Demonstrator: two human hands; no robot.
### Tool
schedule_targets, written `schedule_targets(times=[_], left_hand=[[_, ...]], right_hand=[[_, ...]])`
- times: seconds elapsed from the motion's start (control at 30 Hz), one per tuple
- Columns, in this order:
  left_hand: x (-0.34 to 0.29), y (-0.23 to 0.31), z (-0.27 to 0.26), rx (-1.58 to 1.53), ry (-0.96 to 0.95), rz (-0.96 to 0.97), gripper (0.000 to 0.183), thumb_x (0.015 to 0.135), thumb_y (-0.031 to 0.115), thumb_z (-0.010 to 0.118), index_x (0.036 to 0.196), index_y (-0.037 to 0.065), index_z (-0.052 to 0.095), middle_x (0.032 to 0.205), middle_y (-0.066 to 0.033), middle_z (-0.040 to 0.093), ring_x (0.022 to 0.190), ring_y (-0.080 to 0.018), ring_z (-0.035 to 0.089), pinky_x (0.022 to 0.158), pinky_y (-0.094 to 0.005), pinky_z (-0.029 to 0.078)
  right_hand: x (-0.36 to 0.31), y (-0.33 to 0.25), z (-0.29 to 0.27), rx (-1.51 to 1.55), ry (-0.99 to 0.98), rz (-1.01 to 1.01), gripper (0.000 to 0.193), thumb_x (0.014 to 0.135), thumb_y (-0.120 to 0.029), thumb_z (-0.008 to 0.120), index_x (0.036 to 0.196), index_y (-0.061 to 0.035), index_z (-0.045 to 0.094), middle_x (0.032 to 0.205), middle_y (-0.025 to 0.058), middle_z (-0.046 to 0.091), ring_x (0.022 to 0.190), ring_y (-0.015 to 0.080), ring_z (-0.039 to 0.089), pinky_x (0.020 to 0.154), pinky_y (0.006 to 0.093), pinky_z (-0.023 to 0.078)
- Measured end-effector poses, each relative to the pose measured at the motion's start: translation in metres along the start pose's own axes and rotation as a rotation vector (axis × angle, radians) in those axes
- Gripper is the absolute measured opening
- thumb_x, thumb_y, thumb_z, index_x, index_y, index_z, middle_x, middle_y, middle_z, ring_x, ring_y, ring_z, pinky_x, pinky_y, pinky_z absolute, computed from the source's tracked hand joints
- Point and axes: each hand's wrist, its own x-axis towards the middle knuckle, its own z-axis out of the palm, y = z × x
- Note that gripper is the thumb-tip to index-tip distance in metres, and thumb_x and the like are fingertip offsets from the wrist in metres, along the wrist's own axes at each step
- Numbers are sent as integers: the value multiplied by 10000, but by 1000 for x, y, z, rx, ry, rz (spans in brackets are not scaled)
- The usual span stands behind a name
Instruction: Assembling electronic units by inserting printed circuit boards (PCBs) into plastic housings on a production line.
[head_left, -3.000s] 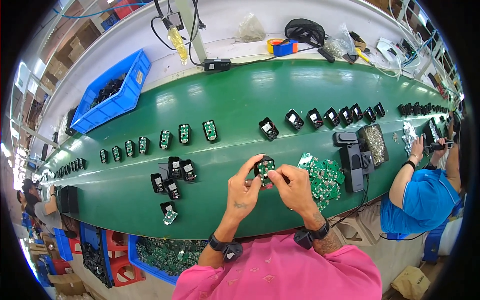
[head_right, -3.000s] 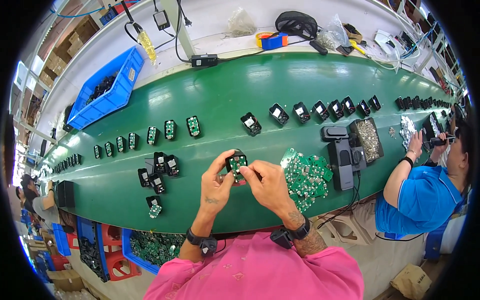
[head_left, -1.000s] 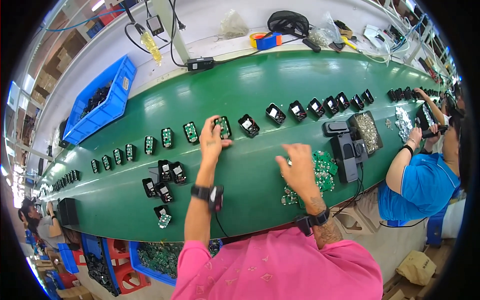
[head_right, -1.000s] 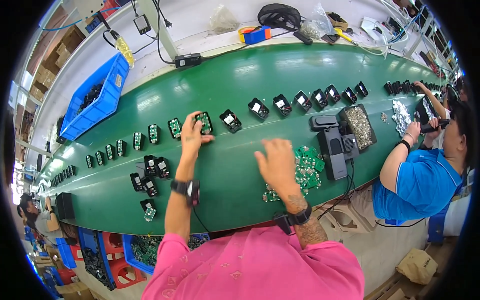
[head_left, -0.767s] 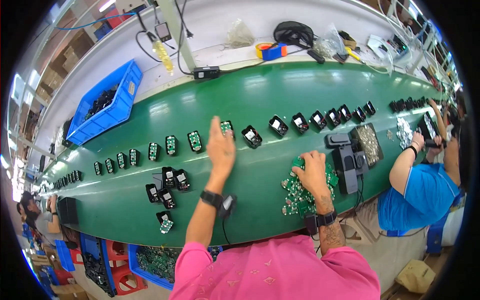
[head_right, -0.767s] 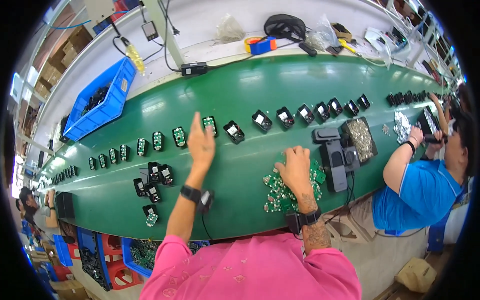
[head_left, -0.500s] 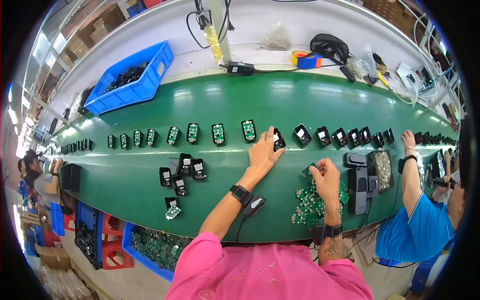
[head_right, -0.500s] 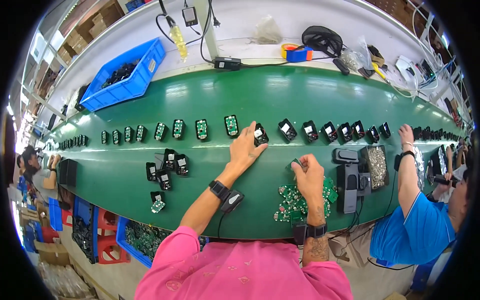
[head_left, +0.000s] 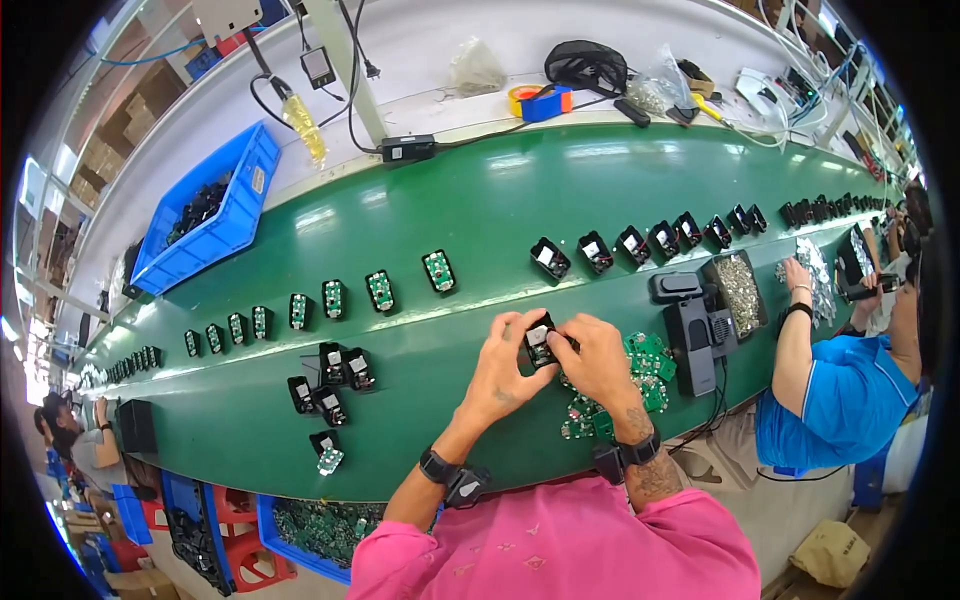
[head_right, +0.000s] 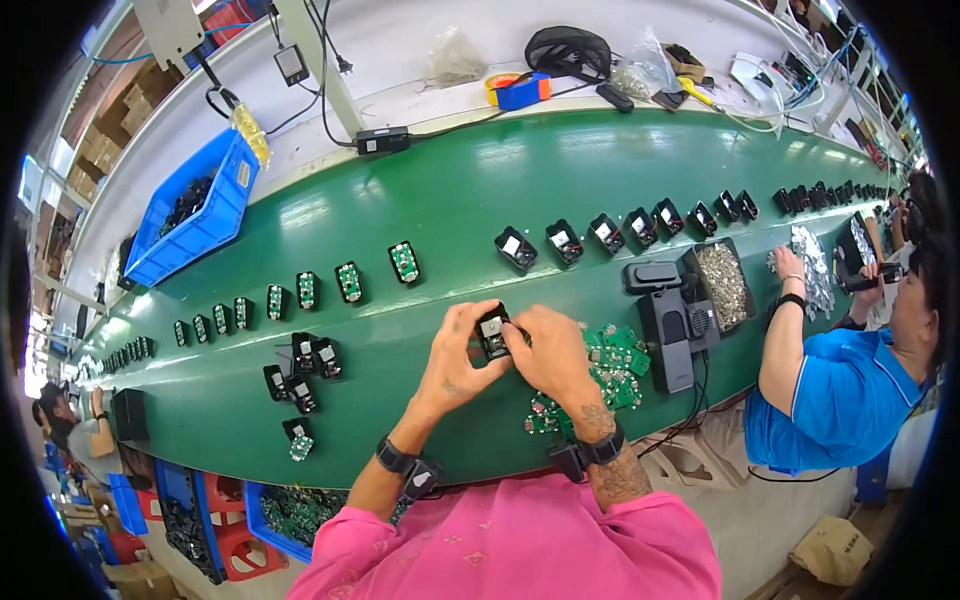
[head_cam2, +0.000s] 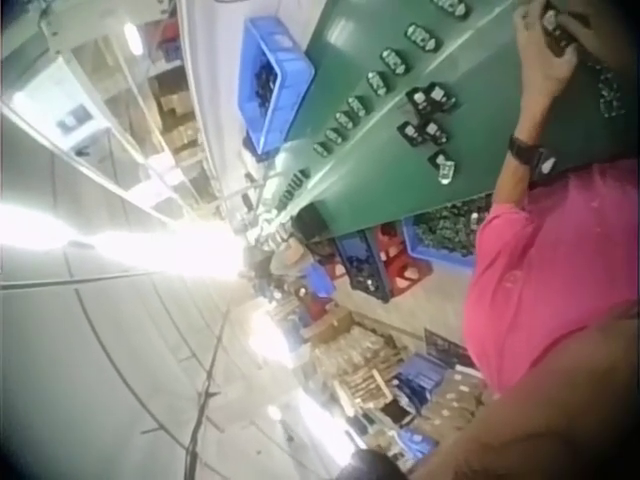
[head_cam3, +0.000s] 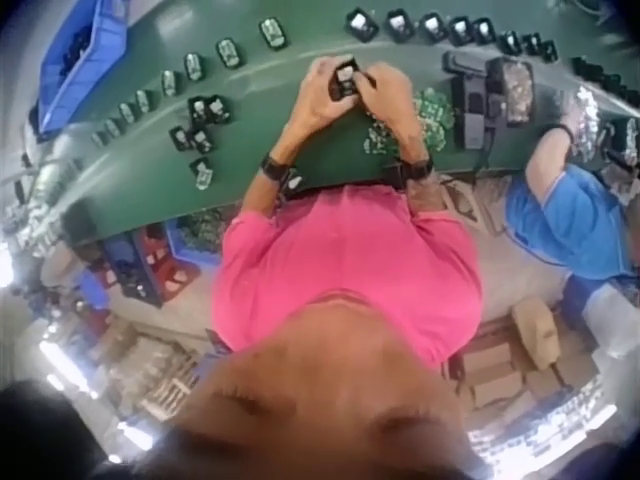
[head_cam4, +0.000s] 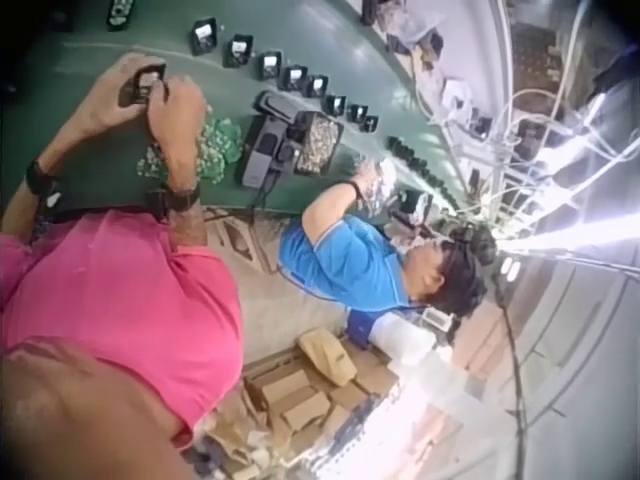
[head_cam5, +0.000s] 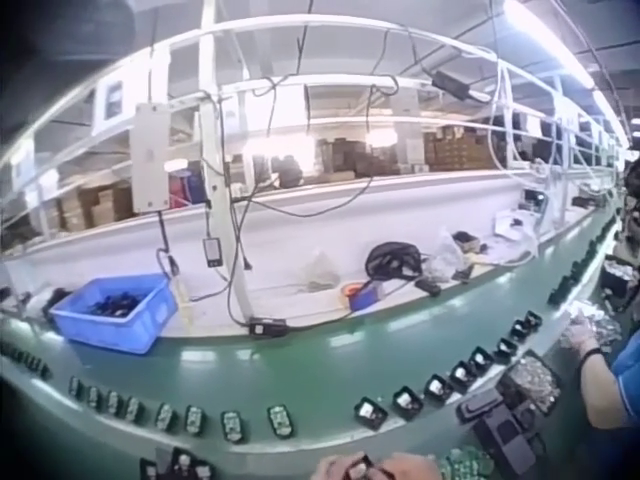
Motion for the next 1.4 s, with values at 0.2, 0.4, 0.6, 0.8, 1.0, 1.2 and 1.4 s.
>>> schedule_targets(times=[0.2,0.4,0.6,0.8,1.0,1.2,1.4], left_hand=[[-15,-8,17,-560,66,-151,678,772,5,720,1396,84,467,1291,-131,505,1102,-226,599,884,-344,557],[-20,5,10,-17,142,35,692,723,13,726,1373,80,499,1296,-180,508,1090,-313,617,865,-361,555],[-28,-7,14,-206,123,-164,591,749,28,716,1315,72,550,1261,-168,541,1083,-283,607,861,-339,546],[-48,-34,12,-181,142,-132,258,795,43,700,1051,29,667,1201,-163,569,1129,-297,573,878,-355,527],[-56,-22,9,-377,139,-193,103,911,59,631,970,-20,660,1189,-153,559,894,-194,633,748,-286,526],[-57,-15,16,-305,339,-226,143,945,111,612,921,-20,663,1130,-182,598,1012,-276,623,823,-350,506],[-58,23,-11,-209,309,-142,169,951,145,597,895,-6,648,1079,-203,601,1050,-342,609,827,-401,502]], right_hand=[[-12,-20,15,-6,166,-18,137,847,-153,668,783,-32,664,772,144,625,665,366,617,583,467,477],[-10,-12,15,-127,100,-26,136,833,-151,673,760,-41,639,753,137,605,650,363,612,570,473,472],[-17,-23,17,-68,200,-107,86,813,-103,667,773,-33,637,748,139,596,660,362,608,585,467,483],[-25,-32,27,6,216,-263,64,808,-88,672,804,-42,628,793,104,591,720,306,623,630,419,516],[-36,-34,19,220,30,-167,272,867,-145,707,1096,-3,667,890,137,647,738,310,650,658,377,528],[-44,-26,23,671,-132,234,483,877,-81,728,1311,23,543,971,77,682,843,107,654,724,274,555],[-37,-23,-2,941,-32,505,256,965,-85,623,1196,17,585,940,106,717,655,82,640,521,190,459]])
